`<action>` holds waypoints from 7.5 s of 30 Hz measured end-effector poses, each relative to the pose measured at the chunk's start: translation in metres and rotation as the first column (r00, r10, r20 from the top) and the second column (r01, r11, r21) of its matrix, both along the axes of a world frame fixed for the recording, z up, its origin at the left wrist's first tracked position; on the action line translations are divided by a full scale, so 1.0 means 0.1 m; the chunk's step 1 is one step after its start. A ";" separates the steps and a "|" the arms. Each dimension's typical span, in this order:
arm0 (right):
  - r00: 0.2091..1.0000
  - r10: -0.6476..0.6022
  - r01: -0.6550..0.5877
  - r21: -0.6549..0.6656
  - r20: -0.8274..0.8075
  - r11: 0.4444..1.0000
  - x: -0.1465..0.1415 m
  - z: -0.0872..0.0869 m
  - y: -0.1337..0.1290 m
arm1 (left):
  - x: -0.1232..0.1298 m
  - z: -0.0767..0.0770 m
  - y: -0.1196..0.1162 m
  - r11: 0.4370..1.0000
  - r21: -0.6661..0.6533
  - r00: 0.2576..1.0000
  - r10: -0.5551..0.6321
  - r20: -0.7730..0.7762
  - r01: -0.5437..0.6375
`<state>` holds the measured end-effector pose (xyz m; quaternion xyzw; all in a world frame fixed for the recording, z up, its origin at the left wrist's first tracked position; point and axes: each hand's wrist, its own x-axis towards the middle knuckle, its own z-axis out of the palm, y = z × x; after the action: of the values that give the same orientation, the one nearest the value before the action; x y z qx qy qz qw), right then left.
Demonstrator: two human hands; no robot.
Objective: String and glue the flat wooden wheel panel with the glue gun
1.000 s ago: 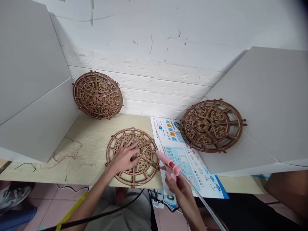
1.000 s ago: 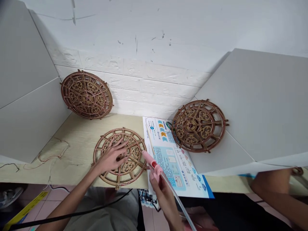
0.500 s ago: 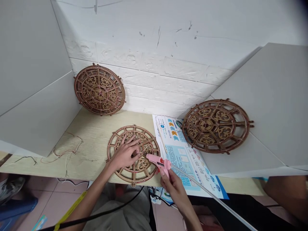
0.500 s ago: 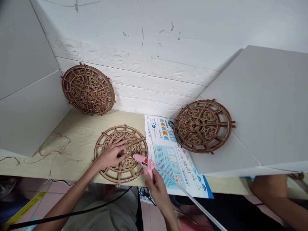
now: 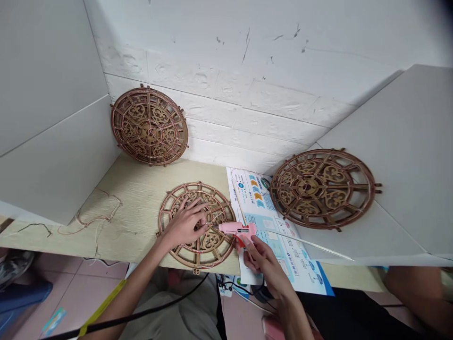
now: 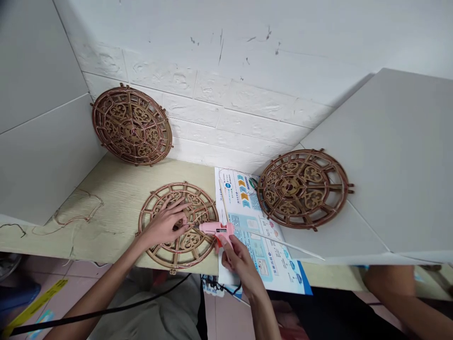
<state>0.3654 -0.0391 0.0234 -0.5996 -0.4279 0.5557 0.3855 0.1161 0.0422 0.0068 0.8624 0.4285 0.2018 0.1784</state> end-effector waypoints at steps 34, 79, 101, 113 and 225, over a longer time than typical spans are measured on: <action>0.999 0.018 -0.016 0.045 -0.044 0.999 0.03 -0.12 0.05 | 0.00 0.01 0.00 1.000 -0.007 1.000 -0.012 0.026 0.012; 0.291 -0.360 -0.429 0.457 0.886 0.779 1.29 -0.62 0.07 | -0.09 0.01 0.16 0.985 -0.162 0.995 -0.045 0.090 0.059; 0.689 -0.227 -0.475 0.665 0.689 0.577 -0.43 -0.16 0.28 | -0.08 0.05 0.15 0.991 -0.086 0.995 -0.096 0.030 0.098; 0.739 -0.176 -0.466 0.682 0.650 0.563 -0.49 -0.31 0.32 | -0.04 0.05 0.16 0.992 -0.118 0.999 -0.042 0.018 0.044; 0.764 -0.340 -0.168 0.678 0.549 0.716 -0.74 -0.44 0.20 | 0.05 0.07 0.09 0.984 -0.172 0.994 0.060 0.089 -0.044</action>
<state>0.2909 -0.0194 -0.0205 -0.5827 -0.6776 0.0960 0.4384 0.1215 0.0510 0.0134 0.8221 0.4577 0.2095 0.2659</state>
